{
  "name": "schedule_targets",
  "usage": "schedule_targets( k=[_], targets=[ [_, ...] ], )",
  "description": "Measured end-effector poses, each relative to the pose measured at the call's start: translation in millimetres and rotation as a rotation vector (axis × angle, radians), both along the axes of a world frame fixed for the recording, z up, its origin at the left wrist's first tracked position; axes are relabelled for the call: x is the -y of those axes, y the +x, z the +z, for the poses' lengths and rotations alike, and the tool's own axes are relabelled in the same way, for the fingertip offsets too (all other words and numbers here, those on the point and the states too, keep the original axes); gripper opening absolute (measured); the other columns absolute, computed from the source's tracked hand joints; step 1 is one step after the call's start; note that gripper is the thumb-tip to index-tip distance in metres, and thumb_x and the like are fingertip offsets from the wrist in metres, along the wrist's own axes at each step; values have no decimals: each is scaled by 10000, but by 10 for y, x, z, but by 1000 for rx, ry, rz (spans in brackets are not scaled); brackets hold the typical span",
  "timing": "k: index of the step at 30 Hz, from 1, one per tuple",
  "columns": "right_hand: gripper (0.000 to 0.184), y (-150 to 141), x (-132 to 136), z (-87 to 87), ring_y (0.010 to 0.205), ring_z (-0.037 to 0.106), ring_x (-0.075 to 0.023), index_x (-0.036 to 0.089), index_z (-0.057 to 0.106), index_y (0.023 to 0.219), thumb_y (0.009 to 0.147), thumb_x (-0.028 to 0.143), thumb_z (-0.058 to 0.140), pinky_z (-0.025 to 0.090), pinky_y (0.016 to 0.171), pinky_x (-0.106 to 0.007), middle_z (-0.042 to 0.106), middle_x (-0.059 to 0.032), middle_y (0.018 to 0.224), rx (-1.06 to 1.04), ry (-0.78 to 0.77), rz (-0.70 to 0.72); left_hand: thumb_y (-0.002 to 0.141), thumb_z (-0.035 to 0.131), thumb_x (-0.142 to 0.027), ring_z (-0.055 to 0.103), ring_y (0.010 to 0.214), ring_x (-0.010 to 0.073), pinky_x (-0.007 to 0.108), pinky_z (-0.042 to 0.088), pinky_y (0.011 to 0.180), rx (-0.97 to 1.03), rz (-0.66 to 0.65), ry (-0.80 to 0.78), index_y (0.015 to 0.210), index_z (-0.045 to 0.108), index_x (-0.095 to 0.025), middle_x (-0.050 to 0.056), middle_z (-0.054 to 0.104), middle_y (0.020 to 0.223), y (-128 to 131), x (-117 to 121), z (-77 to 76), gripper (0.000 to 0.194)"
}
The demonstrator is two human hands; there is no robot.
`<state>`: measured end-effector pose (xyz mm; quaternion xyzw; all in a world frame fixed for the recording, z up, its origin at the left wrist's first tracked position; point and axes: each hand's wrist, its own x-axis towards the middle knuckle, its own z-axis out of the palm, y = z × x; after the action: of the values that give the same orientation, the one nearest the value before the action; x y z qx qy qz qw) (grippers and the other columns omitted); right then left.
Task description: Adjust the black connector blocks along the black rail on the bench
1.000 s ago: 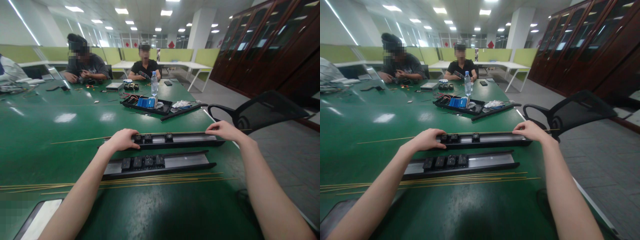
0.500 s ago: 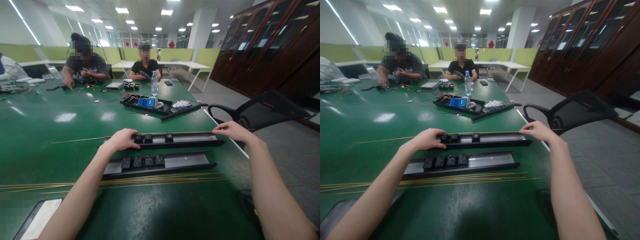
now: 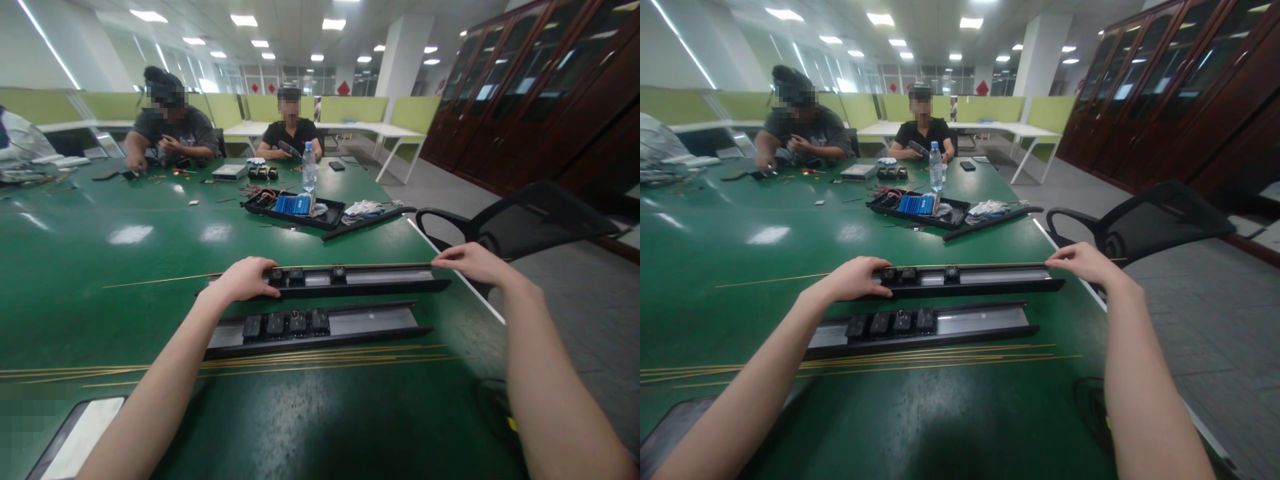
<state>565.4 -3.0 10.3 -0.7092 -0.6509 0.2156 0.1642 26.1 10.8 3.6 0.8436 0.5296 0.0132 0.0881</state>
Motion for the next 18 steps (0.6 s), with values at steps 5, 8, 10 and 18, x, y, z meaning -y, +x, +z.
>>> schedule_targets(
  k=[5, 8, 10, 18],
  targets=[
    [306, 96, -2, -41, 816, 675, -224, 165, 816, 883, 778, 444, 748, 472, 768, -319, 776, -113, 893, -12, 26, -9, 683, 771, -579, 674, 1112, 319, 337, 517, 902, 10, 0, 6, 1237, 691, -227, 100, 725, 1242, -4, -6, -11, 662],
    [313, 156, -9, -71, 855, 681, -237, 158, 814, 891, 770, 442, 758, 472, 801, -322, 778, -121, 913, -28, 30, -7, 684, 773, -569, 676, 1104, 314, 330, 517, 893, 15, -10, 6, 1224, 696, -224, 96, 732, 1224, -12, -21, -30, 645],
    [313, 185, -15, -86, 869, 683, -245, 156, 813, 888, 765, 439, 763, 472, 819, -326, 779, -121, 920, -31, 29, -8, 685, 771, -572, 676, 1101, 306, 322, 515, 894, 18, -14, 4, 1218, 696, -229, 91, 734, 1218, -18, -32, -42, 639],
    [355, 174, 10, -50, 845, 674, -232, 153, 808, 889, 748, 476, 767, 477, 811, -311, 775, -94, 888, -25, 30, -28, 682, 779, -555, 679, 1096, 300, 323, 511, 910, 29, -2, -10, 1223, 694, -233, 92, 728, 1239, -19, -28, -35, 636]
  ],
)
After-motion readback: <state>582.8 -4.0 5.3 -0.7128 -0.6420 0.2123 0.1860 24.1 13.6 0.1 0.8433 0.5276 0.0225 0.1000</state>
